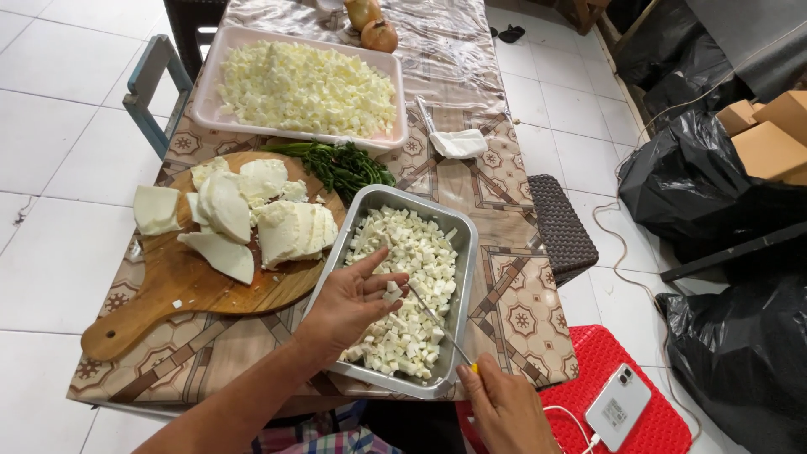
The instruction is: A person is dicing cabbage strips into a metal tray using a knife on a food preparation table.
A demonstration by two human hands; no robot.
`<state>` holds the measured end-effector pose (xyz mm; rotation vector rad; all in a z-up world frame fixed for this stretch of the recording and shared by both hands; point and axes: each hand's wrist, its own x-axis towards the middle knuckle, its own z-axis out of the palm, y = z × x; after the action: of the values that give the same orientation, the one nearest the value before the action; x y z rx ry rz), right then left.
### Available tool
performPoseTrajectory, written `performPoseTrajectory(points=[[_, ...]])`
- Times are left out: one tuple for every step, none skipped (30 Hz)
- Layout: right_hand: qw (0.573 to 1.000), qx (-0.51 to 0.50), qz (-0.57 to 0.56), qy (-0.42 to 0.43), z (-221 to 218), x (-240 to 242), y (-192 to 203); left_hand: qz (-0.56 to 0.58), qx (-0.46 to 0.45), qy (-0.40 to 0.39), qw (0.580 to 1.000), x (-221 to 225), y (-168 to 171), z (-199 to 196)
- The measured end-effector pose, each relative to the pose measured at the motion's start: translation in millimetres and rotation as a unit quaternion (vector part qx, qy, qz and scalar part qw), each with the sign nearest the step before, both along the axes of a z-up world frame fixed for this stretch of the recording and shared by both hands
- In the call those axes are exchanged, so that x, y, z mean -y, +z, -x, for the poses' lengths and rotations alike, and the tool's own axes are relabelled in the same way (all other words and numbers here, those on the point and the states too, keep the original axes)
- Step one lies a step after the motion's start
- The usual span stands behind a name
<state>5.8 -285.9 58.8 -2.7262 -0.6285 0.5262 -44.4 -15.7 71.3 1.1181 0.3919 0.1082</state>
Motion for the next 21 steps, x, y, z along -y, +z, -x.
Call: performPoseTrajectory(points=[[1.0,0.001,-0.001,0.0,0.7,-1.3,4.6,-0.001,0.001,0.0,1.0,-2.0,-0.8,-1.6],[1.0,-0.003,-0.001,-0.008,2.1,-1.5,9.3,-0.019,0.003,0.005,1.0,-2.9,-2.4,-2.6],[1.0,-0.006,-0.001,-0.016,3.4,-1.7,13.8,-0.037,0.006,0.009,0.999,-3.8,-4.3,-3.8],[1.0,-0.006,-0.001,-0.017,3.9,-1.1,12.5,-0.037,0.005,0.008,0.999,-3.3,-1.4,-3.7],[1.0,0.001,-0.002,0.009,4.4,-0.4,11.3,-0.038,-0.006,0.004,0.999,-2.8,1.5,-3.6],[0.999,0.009,-0.004,0.035,4.7,0.5,10.2,-0.039,-0.018,0.0,0.999,-2.0,4.3,-3.6],[0.999,0.009,-0.003,0.034,4.7,-3.4,11.1,-0.039,-0.018,-0.001,0.999,0.1,4.7,-4.9],[0.999,-0.016,0.022,0.023,4.8,-7.3,12.1,-0.024,-0.022,-0.001,0.999,2.3,5.1,-6.0],[0.998,-0.041,0.048,0.011,5.1,-11.4,13.1,-0.01,-0.026,0.0,1.0,4.3,5.5,-6.8],[0.998,-0.041,0.048,0.013,4.0,-10.5,12.5,-0.01,-0.026,0.002,1.0,2.4,-5.0,-7.3],[0.999,-0.029,0.03,0.01,3.0,-9.6,12.2,-0.003,0.002,-0.007,1.0,0.5,-15.3,-7.9],[1.0,-0.017,0.012,0.005,1.4,-9.5,12.0,0.003,0.031,-0.016,0.999,-2.3,-25.0,-9.4],[1.0,-0.017,0.011,0.006,1.0,-9.1,12.7,0.002,0.031,-0.016,0.999,-4.2,-19.2,-7.7],[1.0,-0.013,0.006,0.001,1.5,-7.3,13.2,0.02,0.03,-0.016,0.999,-4.7,-14.2,-5.4],[1.0,-0.009,0.001,-0.003,1.9,-5.4,13.5,0.037,0.029,-0.016,0.999,-5.1,-9.4,-3.2],[1.0,-0.01,0.001,-0.003,2.4,-2.5,11.5,0.037,0.028,-0.016,0.999,-5.4,-9.6,-3.1],[1.0,0.001,-0.008,0.013,2.8,0.5,9.5,0.034,0.029,-0.017,0.999,-5.6,-9.8,-2.9],[0.999,0.012,-0.018,0.029,3.3,3.2,7.4,0.03,0.03,-0.017,0.999,-6.0,-9.8,-2.7],[0.999,0.011,-0.017,0.029,4.3,3.0,7.5,0.031,0.03,-0.018,0.999,-5.9,-12.0,-2.9],[0.999,0.011,-0.01,0.04,4.6,2.7,7.7,0.034,0.031,-0.014,0.999,-5.8,-14.1,-3.6],[0.999,0.011,-0.002,0.051,5.0,2.5,8.1,0.037,0.033,-0.01,0.999,-5.6,-16.2,-4.3]])
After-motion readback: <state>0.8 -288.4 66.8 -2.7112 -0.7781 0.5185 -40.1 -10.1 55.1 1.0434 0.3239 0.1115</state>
